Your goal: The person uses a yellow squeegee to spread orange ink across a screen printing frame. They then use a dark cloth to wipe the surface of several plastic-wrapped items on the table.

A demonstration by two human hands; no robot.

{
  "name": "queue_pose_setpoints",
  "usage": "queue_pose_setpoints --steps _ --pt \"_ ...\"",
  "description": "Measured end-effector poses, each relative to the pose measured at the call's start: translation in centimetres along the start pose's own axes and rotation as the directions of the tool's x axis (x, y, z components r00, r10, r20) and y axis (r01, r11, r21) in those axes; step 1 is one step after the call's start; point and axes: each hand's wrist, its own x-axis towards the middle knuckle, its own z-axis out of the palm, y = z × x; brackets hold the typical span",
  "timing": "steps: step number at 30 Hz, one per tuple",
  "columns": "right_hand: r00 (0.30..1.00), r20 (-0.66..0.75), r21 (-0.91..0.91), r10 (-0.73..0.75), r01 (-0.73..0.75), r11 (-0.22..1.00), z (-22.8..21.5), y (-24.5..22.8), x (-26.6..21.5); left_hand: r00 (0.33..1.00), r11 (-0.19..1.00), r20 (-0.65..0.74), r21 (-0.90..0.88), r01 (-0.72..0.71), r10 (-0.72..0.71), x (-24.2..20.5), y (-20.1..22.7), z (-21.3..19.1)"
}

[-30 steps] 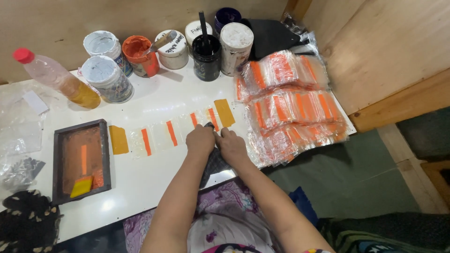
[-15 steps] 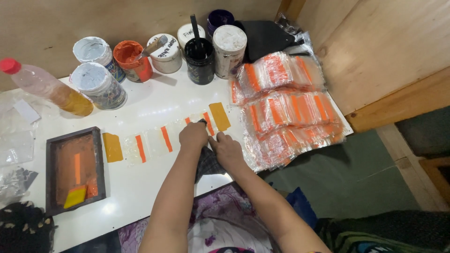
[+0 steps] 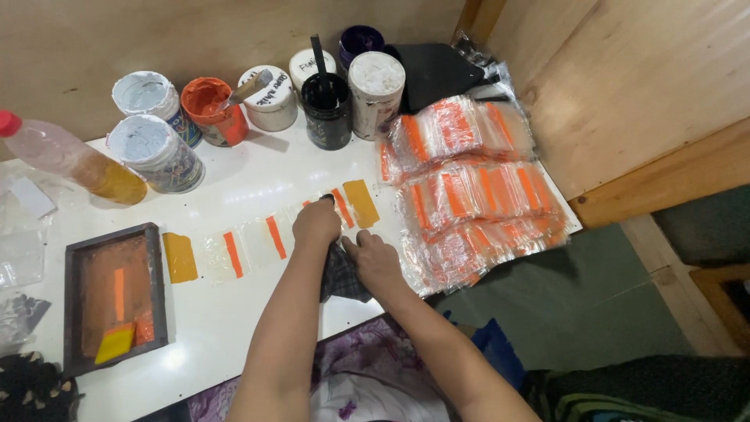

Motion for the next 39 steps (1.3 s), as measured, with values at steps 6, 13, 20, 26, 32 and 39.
queue_pose_setpoints --steps 6,13,20,26,32,39 --pt "0.93 -0.366 0.191 0.042 0.031 0.981 2.1 0.7 -0.8 0.995 0.925 -0.094 -0.38 -0.02 -0.017 -7.1 -2.2 -0.5" --pt "0.927 -0.259 0.713 0.271 -0.006 0.701 -0.9 0.2 -2.1 0.975 0.606 -0.198 -0.764 -0.22 0.104 -8.3 -1.8 6.5" --pt "0.819 -0.477 0.597 0.319 0.037 0.801 -1.5 2.8 -2.3 0.827 0.664 -0.524 -0.547 -0.51 0.204 -8.6 -3.2 8.6" --pt "0.917 -0.396 0.324 0.055 0.084 0.942 -1.2 3.6 -1.4 0.573 0.919 -0.774 0.028 -0.392 0.268 -9.2 -10.0 9.6" --pt "0.994 -0.105 0.447 0.038 0.013 0.894 -1.1 -1.4 -0.6 0.591 0.981 -0.786 0.104 -0.166 0.184 -10.4 -16.3 8.3" --pt "0.993 0.087 0.672 -0.08 0.001 0.741 -5.4 -8.4 0.2 0.545 0.9 -0.775 0.071 -0.43 0.321 -8.3 -18.7 11.4"
